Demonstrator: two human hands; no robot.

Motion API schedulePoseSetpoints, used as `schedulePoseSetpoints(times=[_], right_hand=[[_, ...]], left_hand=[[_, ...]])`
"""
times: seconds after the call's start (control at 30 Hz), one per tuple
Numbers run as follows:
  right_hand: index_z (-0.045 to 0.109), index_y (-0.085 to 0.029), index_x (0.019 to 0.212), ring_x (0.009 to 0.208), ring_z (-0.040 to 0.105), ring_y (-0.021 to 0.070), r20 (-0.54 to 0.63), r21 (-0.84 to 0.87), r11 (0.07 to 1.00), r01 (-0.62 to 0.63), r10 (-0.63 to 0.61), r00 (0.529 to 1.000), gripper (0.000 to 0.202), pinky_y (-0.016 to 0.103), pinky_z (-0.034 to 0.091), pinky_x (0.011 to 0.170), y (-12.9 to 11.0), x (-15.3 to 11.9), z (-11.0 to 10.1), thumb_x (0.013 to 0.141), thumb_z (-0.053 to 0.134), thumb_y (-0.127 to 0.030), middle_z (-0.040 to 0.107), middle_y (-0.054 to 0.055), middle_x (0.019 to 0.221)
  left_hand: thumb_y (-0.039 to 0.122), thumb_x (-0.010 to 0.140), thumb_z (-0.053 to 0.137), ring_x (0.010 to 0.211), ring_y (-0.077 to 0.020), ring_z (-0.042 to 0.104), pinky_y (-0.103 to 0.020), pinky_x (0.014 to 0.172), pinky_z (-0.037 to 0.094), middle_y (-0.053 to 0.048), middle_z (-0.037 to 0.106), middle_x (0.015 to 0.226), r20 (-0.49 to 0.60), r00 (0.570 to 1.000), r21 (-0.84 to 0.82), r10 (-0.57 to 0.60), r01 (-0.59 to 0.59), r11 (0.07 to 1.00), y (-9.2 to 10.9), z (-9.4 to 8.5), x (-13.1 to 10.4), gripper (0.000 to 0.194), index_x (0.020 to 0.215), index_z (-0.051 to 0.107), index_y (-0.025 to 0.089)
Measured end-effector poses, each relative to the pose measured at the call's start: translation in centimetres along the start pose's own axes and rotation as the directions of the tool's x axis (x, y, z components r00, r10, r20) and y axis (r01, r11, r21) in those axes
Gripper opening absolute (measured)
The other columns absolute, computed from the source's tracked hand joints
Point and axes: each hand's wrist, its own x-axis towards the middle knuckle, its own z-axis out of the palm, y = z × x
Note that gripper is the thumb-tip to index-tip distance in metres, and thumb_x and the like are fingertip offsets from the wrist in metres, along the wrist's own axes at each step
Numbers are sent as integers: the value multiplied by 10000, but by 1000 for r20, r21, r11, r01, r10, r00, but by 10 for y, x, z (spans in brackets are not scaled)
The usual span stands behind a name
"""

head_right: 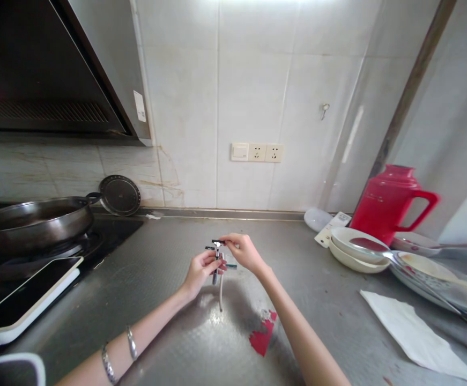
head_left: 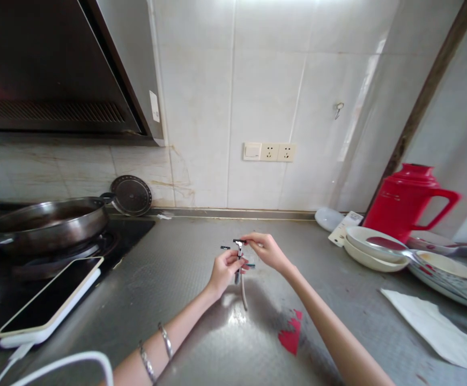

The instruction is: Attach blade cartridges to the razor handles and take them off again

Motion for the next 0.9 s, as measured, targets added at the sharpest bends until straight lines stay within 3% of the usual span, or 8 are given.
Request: schedulePoseSetpoints(times=[0.2,0.33,0.47,0.6,0.77,0.9], right_hand=[[681,-164,923,842,631,168,-55,147,980,-137,147,988,302,309,473,795,12,3,-4,747,436,-160,696,61,898],[661,-141,947,747,641,164,-106,229,933,-278,308,945,299,258,504,613,24,4,-10,718,482,-211,688,87,911],[668,-125,856,522,590,121,-95,151,903,-402,418,904,246,194,436,424,25,2,-8,699,535,-259,685,71,727],[664,-127,631,435,519,87,-13,28,929,-368,368,930,232,166,375,392,15,-1,9,721,523,-288,642,38,572],[664,-127,614,402,434,68,146,14,956,-292,287,947,344,164,304,384,0,-4,29,769,490,-381,551,-9,465],[641,-118,574,433,382,61,150,15,976,-215,210,966,381,178,266,418,-12,-4,37,791,478,-385,505,-18,453]], left_hand=[[316,685,654,731,-204,653,-301,664,488,-97,678,848,31,999,2,5,-5,1000,-3,0,0,311,917,578,124],[342,746,585,891,-219,628,-327,800,452,-107,673,943,33,998,11,58,-58,998,-5,-5,5,316,981,578,132],[355,751,579,1030,-222,569,-339,935,368,-106,665,1006,3,996,34,91,-91,995,0,-14,12,333,1000,594,134],[363,758,573,1115,-227,511,-360,993,312,-102,649,1056,-6,993,29,122,-121,992,8,-23,19,363,1046,590,144],[344,762,576,1133,-237,496,-378,987,328,-118,610,1127,24,992,-75,127,-125,989,12,-27,21,368,1073,581,147],[294,792,543,1154,-248,476,-377,961,357,-126,578,1174,46,993,-197,110,-99,975,17,-24,17,316,1067,582,143]])
